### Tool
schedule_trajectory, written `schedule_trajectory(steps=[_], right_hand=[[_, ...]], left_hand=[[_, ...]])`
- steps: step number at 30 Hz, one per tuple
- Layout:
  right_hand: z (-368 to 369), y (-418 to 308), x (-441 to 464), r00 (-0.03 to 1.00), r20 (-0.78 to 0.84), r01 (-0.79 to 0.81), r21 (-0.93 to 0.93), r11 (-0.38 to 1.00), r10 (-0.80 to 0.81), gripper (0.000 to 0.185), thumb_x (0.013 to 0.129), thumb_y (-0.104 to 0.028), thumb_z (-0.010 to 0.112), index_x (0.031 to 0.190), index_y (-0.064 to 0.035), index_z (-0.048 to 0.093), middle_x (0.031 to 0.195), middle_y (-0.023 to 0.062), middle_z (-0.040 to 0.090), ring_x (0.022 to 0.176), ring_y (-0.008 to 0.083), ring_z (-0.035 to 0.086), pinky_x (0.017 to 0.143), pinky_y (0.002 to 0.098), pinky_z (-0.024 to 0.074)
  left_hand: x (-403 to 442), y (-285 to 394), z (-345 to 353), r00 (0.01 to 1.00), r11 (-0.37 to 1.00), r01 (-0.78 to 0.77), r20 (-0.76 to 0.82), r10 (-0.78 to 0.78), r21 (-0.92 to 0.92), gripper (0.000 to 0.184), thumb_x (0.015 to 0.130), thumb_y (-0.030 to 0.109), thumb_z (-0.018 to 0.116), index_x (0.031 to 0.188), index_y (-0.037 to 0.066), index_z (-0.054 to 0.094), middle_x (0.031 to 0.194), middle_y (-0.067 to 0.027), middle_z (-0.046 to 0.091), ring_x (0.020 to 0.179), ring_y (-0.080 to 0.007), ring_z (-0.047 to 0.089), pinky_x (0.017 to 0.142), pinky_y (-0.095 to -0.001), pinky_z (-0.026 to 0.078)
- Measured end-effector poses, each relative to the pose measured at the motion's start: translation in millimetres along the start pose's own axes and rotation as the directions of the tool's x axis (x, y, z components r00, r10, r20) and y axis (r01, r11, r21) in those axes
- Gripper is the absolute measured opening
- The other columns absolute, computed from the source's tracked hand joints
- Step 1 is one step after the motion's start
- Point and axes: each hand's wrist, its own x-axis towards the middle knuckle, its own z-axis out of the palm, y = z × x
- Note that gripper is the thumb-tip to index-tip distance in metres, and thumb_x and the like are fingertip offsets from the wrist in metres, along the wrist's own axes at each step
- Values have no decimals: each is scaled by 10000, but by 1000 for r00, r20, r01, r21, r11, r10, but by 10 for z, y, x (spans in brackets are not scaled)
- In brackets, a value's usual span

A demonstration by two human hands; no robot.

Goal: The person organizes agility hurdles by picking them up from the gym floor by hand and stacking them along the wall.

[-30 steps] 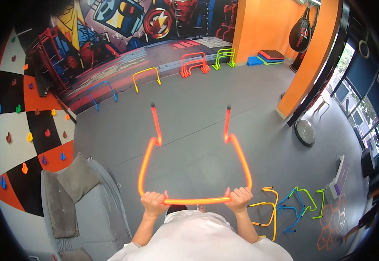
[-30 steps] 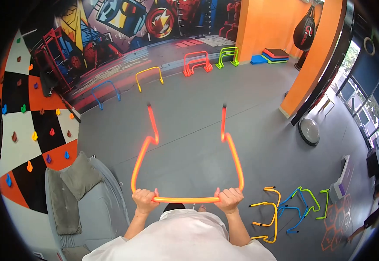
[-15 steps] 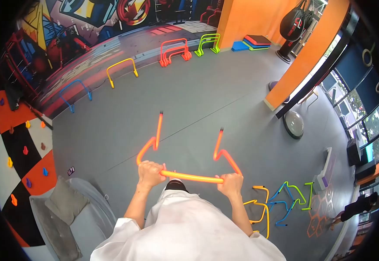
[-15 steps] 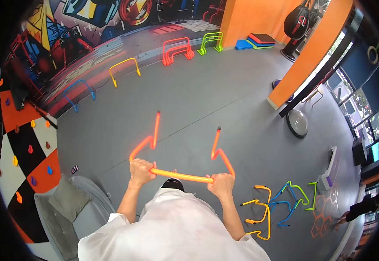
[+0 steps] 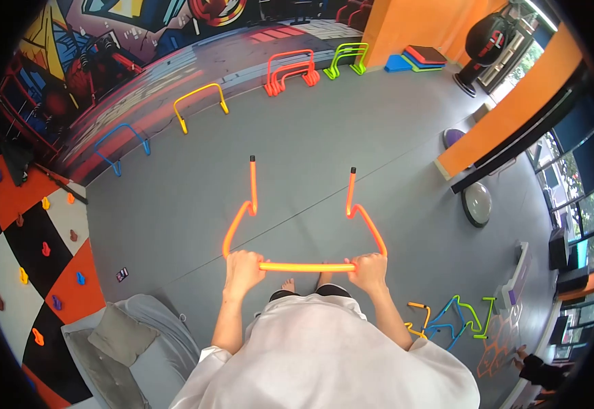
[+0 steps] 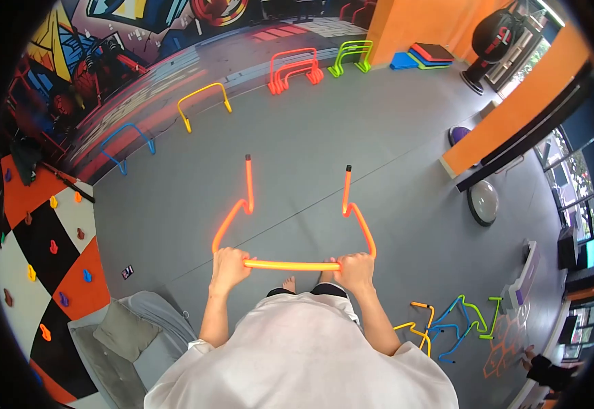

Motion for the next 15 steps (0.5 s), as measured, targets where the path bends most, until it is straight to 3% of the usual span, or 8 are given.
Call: schedule_trajectory(steps=[3, 8, 11, 15], right_hand=[[201, 74, 484, 995, 20, 99, -14, 995, -99, 317, 774, -287, 715, 523, -106, 650, 494, 90, 579, 459, 307, 574, 501, 418, 440], [701, 389, 1077, 988, 99, 114, 24, 993, -116, 298, 770, -274, 699, 514, -128, 652, 506, 82, 600, 467, 296, 594, 522, 419, 469], [937, 772, 1608, 987, 127, 85, 107, 991, -98, 301, 804, -296, 680, 549, -136, 683, 511, 82, 611, 471, 301, 612, 519, 423, 477], [1062, 1153, 2677, 983, 139, 99, 145, 984, -120, 241, 797, -320, 697, 630, -151, 738, 550, 91, 634, 521, 300, 641, 528, 427, 486]], left_hand=[[200, -339, 210, 994, 998, 64, 91, -63, -5, 226, 756, 307, 751, 711, 86, 759, 632, -158, 665, 623, -376, 658, 627, -461, 524], [838, -413, 182, 837, 971, 215, 492, -240, 108, 342, 746, 430, 746, 785, 92, 781, 699, -176, 696, 706, -374, 692, 672, -474, 551], [1411, -351, 186, 859, 962, 272, 442, -257, 31, 330, 745, 438, 756, 819, 118, 791, 705, -157, 701, 720, -365, 693, 672, -468, 548], [2360, -301, 10, 898, 950, 299, 310, -312, 88, 330, 756, 445, 765, 785, 117, 773, 695, -143, 688, 708, -360, 678, 648, -458, 522]])
